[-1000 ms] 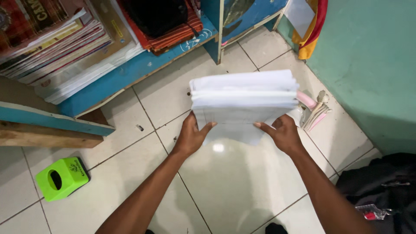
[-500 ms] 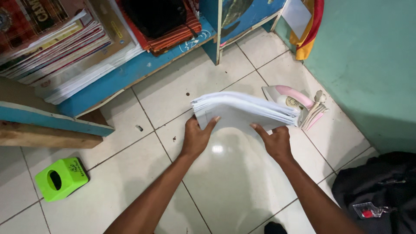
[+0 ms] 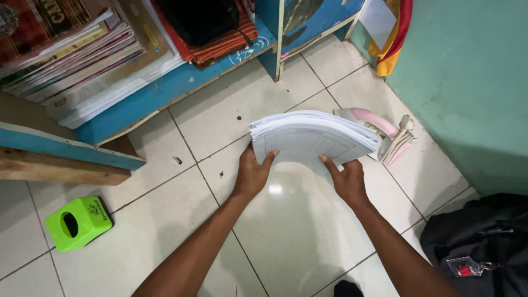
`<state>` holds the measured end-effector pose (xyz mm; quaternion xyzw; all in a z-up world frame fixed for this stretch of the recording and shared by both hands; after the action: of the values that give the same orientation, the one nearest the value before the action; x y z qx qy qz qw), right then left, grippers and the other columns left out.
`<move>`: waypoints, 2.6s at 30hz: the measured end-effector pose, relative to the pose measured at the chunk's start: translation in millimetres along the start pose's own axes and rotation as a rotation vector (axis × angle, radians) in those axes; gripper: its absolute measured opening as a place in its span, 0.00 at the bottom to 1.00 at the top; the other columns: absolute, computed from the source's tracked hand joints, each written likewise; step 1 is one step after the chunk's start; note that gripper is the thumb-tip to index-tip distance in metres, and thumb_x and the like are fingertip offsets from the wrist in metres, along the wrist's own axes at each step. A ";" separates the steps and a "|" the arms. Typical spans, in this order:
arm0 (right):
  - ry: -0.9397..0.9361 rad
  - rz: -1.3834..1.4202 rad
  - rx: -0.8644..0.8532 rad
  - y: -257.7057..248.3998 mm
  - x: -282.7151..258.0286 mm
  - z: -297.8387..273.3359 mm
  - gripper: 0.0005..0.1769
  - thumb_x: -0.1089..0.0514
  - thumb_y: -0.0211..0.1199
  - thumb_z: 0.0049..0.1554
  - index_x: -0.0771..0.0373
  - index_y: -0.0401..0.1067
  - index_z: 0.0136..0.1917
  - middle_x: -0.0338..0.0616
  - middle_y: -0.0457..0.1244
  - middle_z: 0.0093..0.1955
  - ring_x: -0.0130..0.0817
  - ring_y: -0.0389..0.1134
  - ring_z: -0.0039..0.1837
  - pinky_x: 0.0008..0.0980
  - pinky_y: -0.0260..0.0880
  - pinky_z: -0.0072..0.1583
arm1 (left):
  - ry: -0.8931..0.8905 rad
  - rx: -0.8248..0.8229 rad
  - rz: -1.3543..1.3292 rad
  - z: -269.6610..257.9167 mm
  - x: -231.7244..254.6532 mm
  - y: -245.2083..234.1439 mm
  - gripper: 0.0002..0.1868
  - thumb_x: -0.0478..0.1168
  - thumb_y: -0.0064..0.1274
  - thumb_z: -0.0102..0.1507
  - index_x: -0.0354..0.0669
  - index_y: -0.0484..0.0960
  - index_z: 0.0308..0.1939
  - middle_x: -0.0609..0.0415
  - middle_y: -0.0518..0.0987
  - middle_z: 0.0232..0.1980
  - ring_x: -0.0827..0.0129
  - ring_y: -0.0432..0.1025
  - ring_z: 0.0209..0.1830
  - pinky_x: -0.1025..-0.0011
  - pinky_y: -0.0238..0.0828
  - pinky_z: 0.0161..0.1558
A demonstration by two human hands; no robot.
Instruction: The person retrieves a stack of papers from a shelf, places them on the floor, then uses a yellow cloth to wipe a small canvas and a black box on a table. They spray a cleaning solution onto the cloth and wipe a wooden board, then fold the cloth and place it on the board.
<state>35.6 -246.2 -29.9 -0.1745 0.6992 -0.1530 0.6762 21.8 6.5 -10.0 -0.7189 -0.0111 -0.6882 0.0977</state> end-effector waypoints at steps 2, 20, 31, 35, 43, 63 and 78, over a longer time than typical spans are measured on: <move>0.035 -0.012 0.001 -0.1 0.7 -0.9 0.22 0.53 0.68 0.59 0.71 0.74 0.59 0.52 0.72 0.55 0.38 0.73 0.58 0.37 0.72 0.58 | 0.014 -0.001 0.017 -2.6 -1.4 0.0 0.19 0.38 0.58 0.64 0.30 0.76 0.57 0.44 0.84 0.50 0.61 0.79 0.50 0.67 0.73 0.54; 0.061 0.016 -0.010 6.4 24.1 1.8 0.19 0.55 0.67 0.60 0.71 0.74 0.58 0.51 0.72 0.54 0.35 0.72 0.57 0.35 0.71 0.58 | -0.048 -0.070 0.146 6.5 -30.5 -1.0 0.20 0.39 0.58 0.64 0.33 0.77 0.58 0.42 0.84 0.52 0.60 0.79 0.53 0.66 0.73 0.55; -0.074 0.140 0.016 -6.1 4.9 9.8 0.19 0.58 0.66 0.60 0.72 0.72 0.60 0.51 0.70 0.57 0.34 0.71 0.59 0.35 0.72 0.61 | -0.030 -0.102 0.184 9.5 11.6 -9.9 0.19 0.40 0.56 0.65 0.35 0.78 0.57 0.43 0.85 0.50 0.59 0.81 0.49 0.65 0.75 0.50; -0.098 0.131 0.008 -8.7 0.4 9.3 0.18 0.58 0.66 0.60 0.73 0.73 0.59 0.51 0.70 0.56 0.35 0.71 0.60 0.36 0.71 0.63 | -0.002 -0.128 0.247 10.5 22.8 -13.8 0.19 0.41 0.56 0.65 0.35 0.78 0.57 0.41 0.85 0.50 0.56 0.80 0.51 0.64 0.74 0.52; -0.048 0.134 0.033 -15.8 -8.1 10.4 0.19 0.56 0.67 0.59 0.73 0.74 0.57 0.49 0.71 0.54 0.33 0.71 0.58 0.34 0.70 0.60 | 0.070 -0.116 0.199 6.9 36.8 -16.8 0.19 0.42 0.56 0.65 0.35 0.78 0.57 0.40 0.85 0.48 0.57 0.81 0.49 0.63 0.75 0.52; -0.008 0.466 -0.648 44.3 -229.3 96.8 0.32 0.61 0.58 0.56 0.65 0.59 0.74 0.48 0.64 0.67 0.35 0.66 0.67 0.36 0.70 0.64 | -0.049 -0.161 -0.194 35.6 110.3 -180.8 0.34 0.47 0.51 0.67 0.40 0.60 0.75 0.47 0.71 0.71 0.62 0.67 0.69 0.64 0.64 0.67; 0.110 0.877 -0.678 169.6 -345.9 162.7 0.33 0.59 0.58 0.59 0.69 0.56 0.74 0.57 0.61 0.68 0.46 0.67 0.69 0.43 0.67 0.66 | 0.133 -0.280 -1.469 58.1 133.6 -299.0 0.41 0.66 0.39 0.68 0.45 0.63 0.76 0.46 0.66 0.78 0.52 0.61 0.76 0.50 0.54 0.74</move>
<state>200.3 64.7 196.1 -0.0668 0.7505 0.3676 0.5451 41.2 292.9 157.9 -0.4889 -0.3943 -0.6133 -0.4788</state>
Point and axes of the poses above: each hand's wrist, its own z-axis towards the middle knuckle, its own y-axis out of the palm, x = y × z, the point moved 2 cm from there along z, towards the middle knuckle
